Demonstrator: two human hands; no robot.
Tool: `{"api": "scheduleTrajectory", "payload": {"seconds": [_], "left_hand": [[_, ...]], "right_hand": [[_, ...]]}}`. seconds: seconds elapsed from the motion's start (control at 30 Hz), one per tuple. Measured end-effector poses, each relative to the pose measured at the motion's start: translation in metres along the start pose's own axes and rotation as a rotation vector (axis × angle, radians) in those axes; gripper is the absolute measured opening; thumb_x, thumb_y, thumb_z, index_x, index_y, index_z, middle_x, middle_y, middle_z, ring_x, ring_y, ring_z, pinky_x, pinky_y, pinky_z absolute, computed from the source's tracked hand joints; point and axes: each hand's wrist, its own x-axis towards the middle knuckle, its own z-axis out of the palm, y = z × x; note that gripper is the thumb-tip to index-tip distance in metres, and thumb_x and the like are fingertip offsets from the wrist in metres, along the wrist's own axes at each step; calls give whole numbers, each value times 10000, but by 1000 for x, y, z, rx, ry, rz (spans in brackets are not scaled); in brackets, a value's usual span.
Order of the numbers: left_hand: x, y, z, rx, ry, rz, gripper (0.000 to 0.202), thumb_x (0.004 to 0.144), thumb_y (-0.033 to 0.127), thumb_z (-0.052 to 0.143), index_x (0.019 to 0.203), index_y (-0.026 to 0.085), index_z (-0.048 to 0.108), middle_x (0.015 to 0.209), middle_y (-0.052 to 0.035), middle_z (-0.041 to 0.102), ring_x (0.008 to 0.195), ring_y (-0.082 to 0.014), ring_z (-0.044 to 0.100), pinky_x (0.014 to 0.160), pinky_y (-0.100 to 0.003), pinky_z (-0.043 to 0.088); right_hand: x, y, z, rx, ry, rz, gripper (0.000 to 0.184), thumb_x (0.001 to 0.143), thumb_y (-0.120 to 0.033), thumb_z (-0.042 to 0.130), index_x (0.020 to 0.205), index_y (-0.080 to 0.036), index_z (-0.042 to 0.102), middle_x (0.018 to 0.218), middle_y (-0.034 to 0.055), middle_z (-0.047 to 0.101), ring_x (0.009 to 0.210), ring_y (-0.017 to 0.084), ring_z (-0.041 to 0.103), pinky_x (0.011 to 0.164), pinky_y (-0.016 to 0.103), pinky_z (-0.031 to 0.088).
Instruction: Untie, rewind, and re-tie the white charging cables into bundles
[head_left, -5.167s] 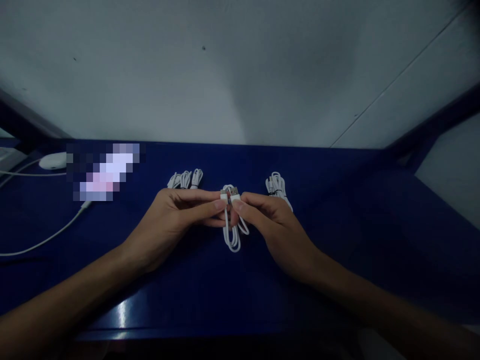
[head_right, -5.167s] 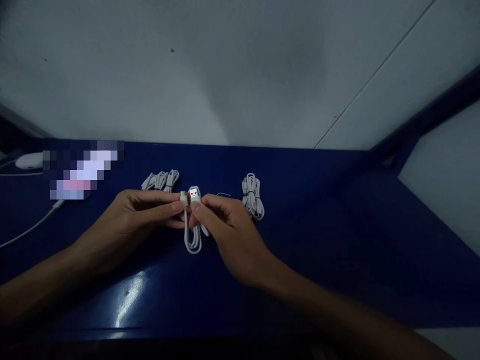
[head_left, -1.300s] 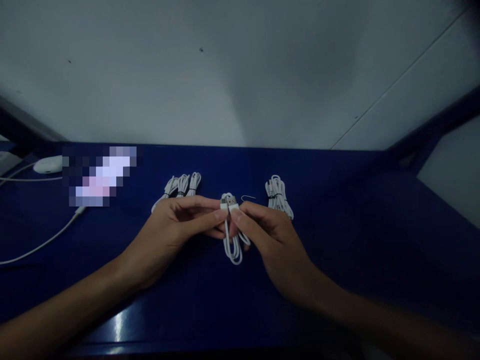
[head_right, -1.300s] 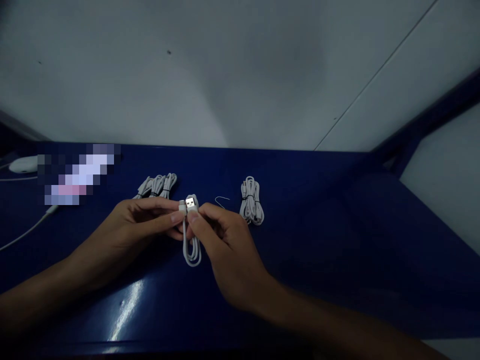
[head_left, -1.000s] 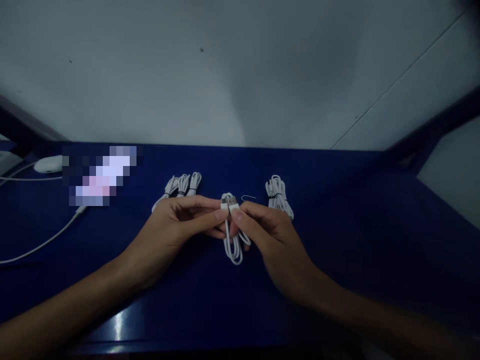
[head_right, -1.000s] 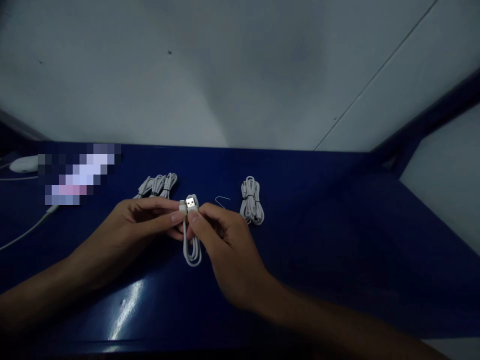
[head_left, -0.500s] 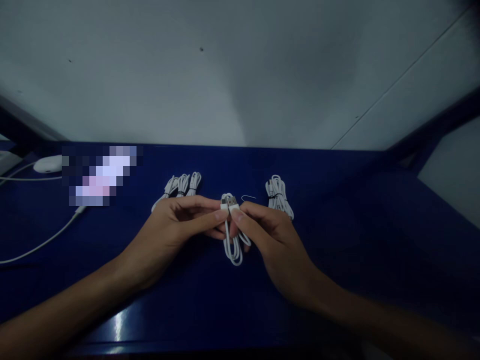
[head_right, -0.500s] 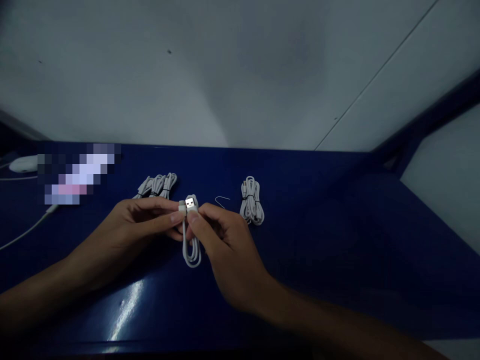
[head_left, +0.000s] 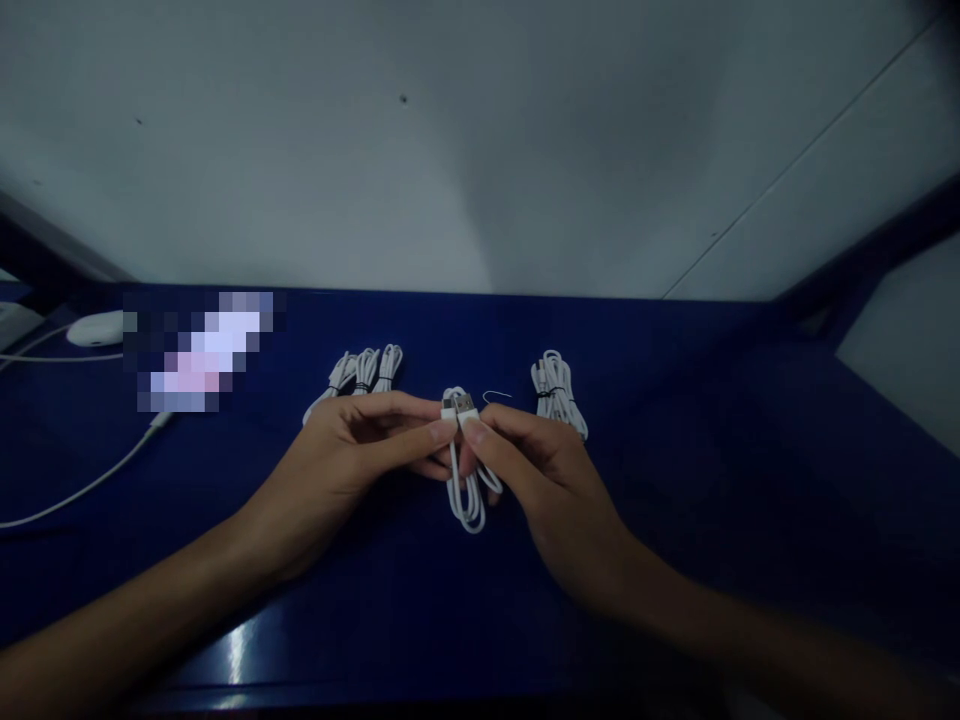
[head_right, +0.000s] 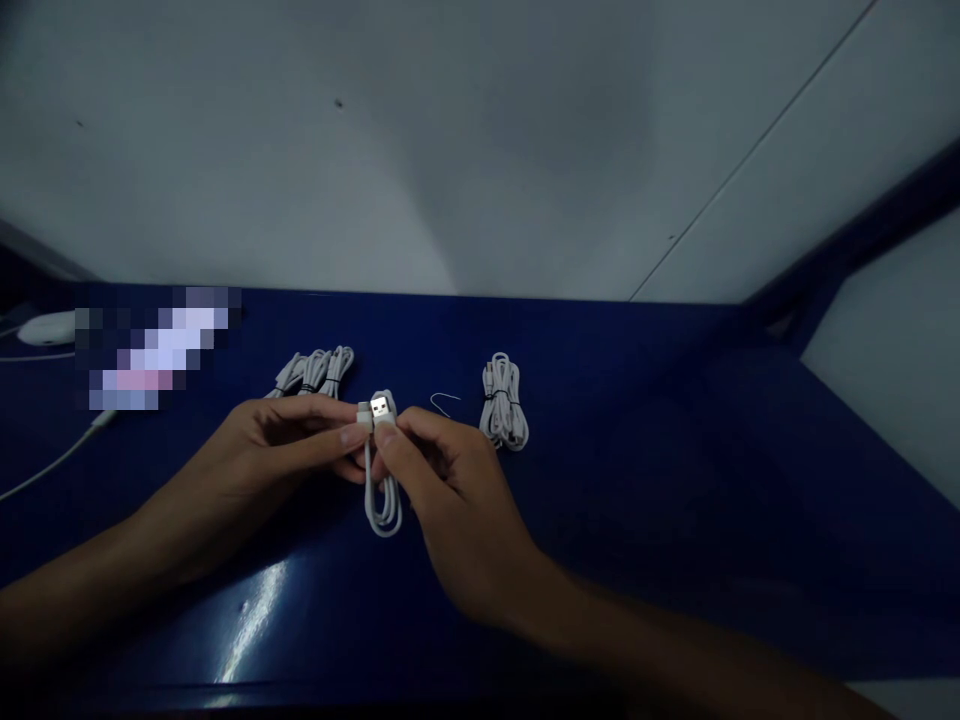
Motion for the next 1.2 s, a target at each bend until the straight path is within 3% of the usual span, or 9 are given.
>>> {"api": "scheduleTrajectory", "payload": {"seconds": [0.3, 1.2], "left_hand": [[-2, -1, -2, -1, -29, 3, 113, 946, 230, 903, 1057, 244, 919, 888, -37, 861, 837, -143, 825, 839, -194, 664], [0, -3, -3, 10, -25, 15, 158, 950, 240, 910, 1106, 259, 920, 916, -32, 874, 832, -131, 832, 828, -176, 668]], "right_hand": [[0, -1, 2, 21, 7, -2, 377, 1137, -351, 577, 797, -225, 680, 753, -22, 601, 698, 139, 543, 640, 297, 450], [0, 0, 1, 31, 12, 3, 378, 1141, -356, 585, 801, -218, 678, 744, -32, 587, 695, 126, 530, 632, 287, 438]]}}
